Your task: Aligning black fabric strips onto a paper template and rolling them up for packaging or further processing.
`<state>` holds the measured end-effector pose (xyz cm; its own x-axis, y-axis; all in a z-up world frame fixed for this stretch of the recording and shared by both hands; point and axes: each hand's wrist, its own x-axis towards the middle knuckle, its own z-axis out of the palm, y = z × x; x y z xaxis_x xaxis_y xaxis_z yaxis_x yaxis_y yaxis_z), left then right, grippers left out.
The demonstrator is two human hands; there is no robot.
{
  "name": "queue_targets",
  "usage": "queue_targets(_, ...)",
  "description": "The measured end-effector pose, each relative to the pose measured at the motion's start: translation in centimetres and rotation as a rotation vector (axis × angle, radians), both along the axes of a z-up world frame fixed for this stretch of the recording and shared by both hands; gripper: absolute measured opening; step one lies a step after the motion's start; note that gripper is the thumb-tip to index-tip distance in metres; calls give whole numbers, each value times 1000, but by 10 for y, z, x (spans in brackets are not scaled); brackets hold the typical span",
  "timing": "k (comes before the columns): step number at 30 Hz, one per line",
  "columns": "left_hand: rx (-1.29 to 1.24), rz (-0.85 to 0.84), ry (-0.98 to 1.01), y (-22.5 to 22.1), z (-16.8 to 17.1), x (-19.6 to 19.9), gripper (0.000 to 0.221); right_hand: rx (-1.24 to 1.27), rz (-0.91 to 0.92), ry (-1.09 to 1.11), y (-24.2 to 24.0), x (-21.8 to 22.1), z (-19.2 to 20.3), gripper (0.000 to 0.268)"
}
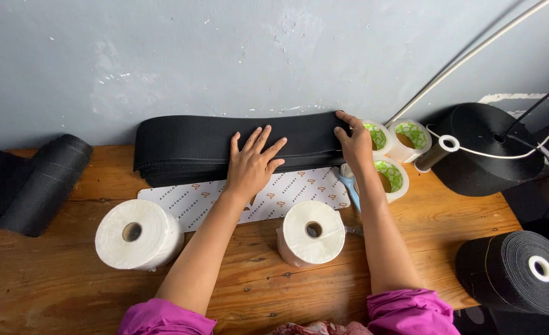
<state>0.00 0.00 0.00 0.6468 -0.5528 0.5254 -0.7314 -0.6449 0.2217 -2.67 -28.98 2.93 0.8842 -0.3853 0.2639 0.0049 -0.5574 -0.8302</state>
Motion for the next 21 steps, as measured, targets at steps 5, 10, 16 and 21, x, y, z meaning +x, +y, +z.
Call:
queue_targets(5,-11,3,-10,-1,-3,1,47,34,-2,2,-10,-2,-5,38)
queue_targets(10,-15,9,-15,-2,-4,2,46,96,-14,11,-24,-5,-4,31)
queue_targets(16,-17,12,-15,-2,-2,0,45,182,-33,-19,-20,-5,-2,27)
queue_targets(21,-18,10,5,-2,0,-2,46,120,-66,27,-24,-5,-7,20)
